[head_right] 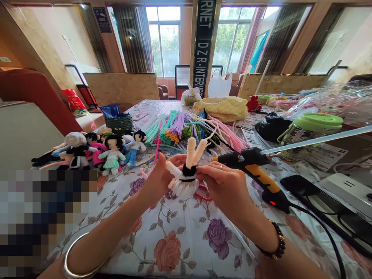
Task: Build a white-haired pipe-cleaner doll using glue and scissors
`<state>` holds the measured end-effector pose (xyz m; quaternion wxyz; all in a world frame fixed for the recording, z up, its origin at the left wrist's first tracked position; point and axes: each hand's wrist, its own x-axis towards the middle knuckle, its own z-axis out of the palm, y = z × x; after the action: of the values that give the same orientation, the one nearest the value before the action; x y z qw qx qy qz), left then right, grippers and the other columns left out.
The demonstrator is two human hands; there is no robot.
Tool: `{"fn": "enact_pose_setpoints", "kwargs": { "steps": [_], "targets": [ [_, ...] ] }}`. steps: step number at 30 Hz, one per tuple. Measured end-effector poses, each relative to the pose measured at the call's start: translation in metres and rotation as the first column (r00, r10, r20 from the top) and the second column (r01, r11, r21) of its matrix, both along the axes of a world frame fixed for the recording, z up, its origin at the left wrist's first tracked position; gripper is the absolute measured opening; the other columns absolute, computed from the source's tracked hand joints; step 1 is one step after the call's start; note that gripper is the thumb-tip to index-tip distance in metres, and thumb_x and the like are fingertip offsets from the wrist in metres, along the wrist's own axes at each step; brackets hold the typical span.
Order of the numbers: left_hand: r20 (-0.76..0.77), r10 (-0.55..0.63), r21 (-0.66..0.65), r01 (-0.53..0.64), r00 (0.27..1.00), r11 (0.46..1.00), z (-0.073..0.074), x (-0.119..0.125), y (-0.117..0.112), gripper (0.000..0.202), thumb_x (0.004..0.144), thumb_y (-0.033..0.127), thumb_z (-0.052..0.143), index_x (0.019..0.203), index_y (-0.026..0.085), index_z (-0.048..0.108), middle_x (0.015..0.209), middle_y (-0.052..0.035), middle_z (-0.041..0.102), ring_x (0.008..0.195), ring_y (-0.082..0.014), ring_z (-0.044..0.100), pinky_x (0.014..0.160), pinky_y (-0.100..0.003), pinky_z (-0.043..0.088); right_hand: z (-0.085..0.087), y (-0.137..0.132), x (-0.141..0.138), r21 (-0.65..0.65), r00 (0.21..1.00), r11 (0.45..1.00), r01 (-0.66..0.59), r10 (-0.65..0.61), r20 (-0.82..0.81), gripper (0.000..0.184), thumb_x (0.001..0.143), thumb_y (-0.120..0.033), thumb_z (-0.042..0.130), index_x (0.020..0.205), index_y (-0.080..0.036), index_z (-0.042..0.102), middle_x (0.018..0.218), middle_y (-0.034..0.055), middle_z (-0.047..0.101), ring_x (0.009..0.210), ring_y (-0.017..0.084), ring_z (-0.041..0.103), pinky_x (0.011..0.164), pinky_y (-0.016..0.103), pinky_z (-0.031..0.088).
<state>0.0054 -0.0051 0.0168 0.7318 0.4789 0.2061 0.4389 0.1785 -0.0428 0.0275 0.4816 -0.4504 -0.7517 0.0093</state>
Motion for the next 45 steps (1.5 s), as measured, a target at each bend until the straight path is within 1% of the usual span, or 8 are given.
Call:
{"fn": "enact_pose_setpoints", "kwargs": {
  "steps": [6, 10, 15, 22, 26, 31, 42, 45],
  "targets": [
    [0.022, -0.009, -0.054, 0.01, 1.0, 0.998, 0.005, 0.002, -0.001, 0.077, 0.061, 0.08, 0.051, 0.102, 0.017, 0.068, 0.101, -0.01, 0.069, 0.097, -0.0271, 0.06, 0.077, -0.031, 0.045, 0.002, 0.002, 0.0, 0.005, 0.999, 0.999, 0.038, -0.038, -0.033, 0.016, 0.082, -0.019, 0.058, 0.081, -0.026, 0.071, 0.079, -0.0001, 0.074, 0.069, 0.018, 0.069, 0.062, 0.03, 0.055],
    [-0.034, 0.07, 0.048, -0.068, 0.997, 0.997, 0.005, 0.003, -0.002, 0.051, 0.064, 0.053, 0.072, 0.1, 0.018, 0.069, 0.098, -0.0073, 0.07, 0.093, -0.022, 0.061, 0.081, -0.029, 0.042, 0.0, 0.009, 0.003, -0.162, 0.992, 0.984, 0.071, -0.086, -0.088, 0.008, 0.08, -0.026, 0.063, 0.083, -0.024, 0.07, 0.078, 0.0007, 0.074, 0.068, 0.018, 0.068, 0.064, 0.029, 0.054],
    [-0.229, 0.104, -0.055, -0.12, 0.968, 0.991, 0.005, 0.004, -0.005, 0.035, 0.06, 0.022, 0.078, 0.093, 0.016, 0.07, 0.084, -0.004, 0.069, 0.072, -0.0137, 0.059, 0.07, -0.026, 0.041, -0.001, 0.012, 0.004, -0.347, 0.956, 0.932, -0.105, -0.002, -0.293, 0.016, 0.079, -0.033, 0.064, 0.09, -0.022, 0.064, 0.077, 0.0018, 0.071, 0.066, 0.016, 0.066, 0.059, 0.026, 0.054],
    [-0.163, 0.185, -0.22, -0.219, 0.969, 0.951, 0.005, 0.005, -0.003, 0.009, 0.059, 0.018, 0.071, 0.063, 0.012, 0.065, 0.06, -0.0013, 0.059, 0.057, -0.0111, 0.051, 0.057, -0.026, 0.037, 0.004, 0.012, 0.004, -0.475, 0.844, 0.776, -0.416, 0.136, -0.519, 0.033, 0.074, -0.034, 0.07, 0.103, -0.023, 0.062, 0.091, 0.0036, 0.072, 0.08, 0.018, 0.069, 0.071, 0.031, 0.058],
    [-0.134, 0.151, -0.266, -0.182, 0.979, 0.947, 0.005, 0.005, -0.003, 0.012, 0.06, 0.02, 0.072, 0.067, 0.012, 0.068, 0.067, -0.0044, 0.064, 0.06, -0.0128, 0.054, 0.06, -0.027, 0.041, 0.005, 0.012, 0.005, -0.555, 0.846, 0.711, -0.432, 0.105, -0.523, 0.016, 0.075, -0.036, 0.069, 0.085, -0.024, 0.068, 0.083, 0.0026, 0.073, 0.07, 0.016, 0.068, 0.064, 0.026, 0.058],
    [-0.125, 0.156, -0.28, -0.185, 0.98, 0.942, 0.005, 0.005, -0.005, 0.016, 0.059, 0.024, 0.078, 0.068, 0.013, 0.069, 0.07, -0.0045, 0.066, 0.06, -0.0129, 0.057, 0.059, -0.026, 0.043, 0.004, 0.011, 0.004, -0.538, 0.885, 0.753, -0.38, 0.125, -0.449, 0.015, 0.077, -0.039, 0.067, 0.078, -0.024, 0.07, 0.065, 0.0002, 0.069, 0.053, 0.013, 0.062, 0.046, 0.023, 0.052],
    [-0.161, 0.153, -0.305, -0.197, 0.975, 0.932, 0.003, 0.003, -0.005, 0.018, 0.058, 0.027, 0.08, 0.065, 0.014, 0.068, 0.07, -0.004, 0.067, 0.06, -0.0133, 0.06, 0.059, -0.025, 0.047, -0.001, 0.01, 0.004, -0.483, 0.93, 0.833, -0.271, 0.097, -0.356, 0.015, 0.073, -0.038, 0.07, 0.077, -0.023, 0.074, 0.072, 0.0014, 0.073, 0.059, 0.017, 0.066, 0.053, 0.027, 0.055],
    [-0.168, 0.093, -0.325, -0.144, 0.981, 0.935, 0.003, 0.001, -0.004, 0.019, 0.058, 0.026, 0.079, 0.067, 0.014, 0.067, 0.071, -0.0038, 0.066, 0.061, -0.0143, 0.06, 0.06, -0.027, 0.047, 0.001, 0.01, 0.005, -0.394, 0.966, 0.901, -0.181, 0.088, -0.242, 0.013, 0.075, -0.036, 0.068, 0.07, -0.024, 0.072, 0.071, 0.0013, 0.072, 0.063, 0.018, 0.066, 0.056, 0.028, 0.054]
  ]
}}
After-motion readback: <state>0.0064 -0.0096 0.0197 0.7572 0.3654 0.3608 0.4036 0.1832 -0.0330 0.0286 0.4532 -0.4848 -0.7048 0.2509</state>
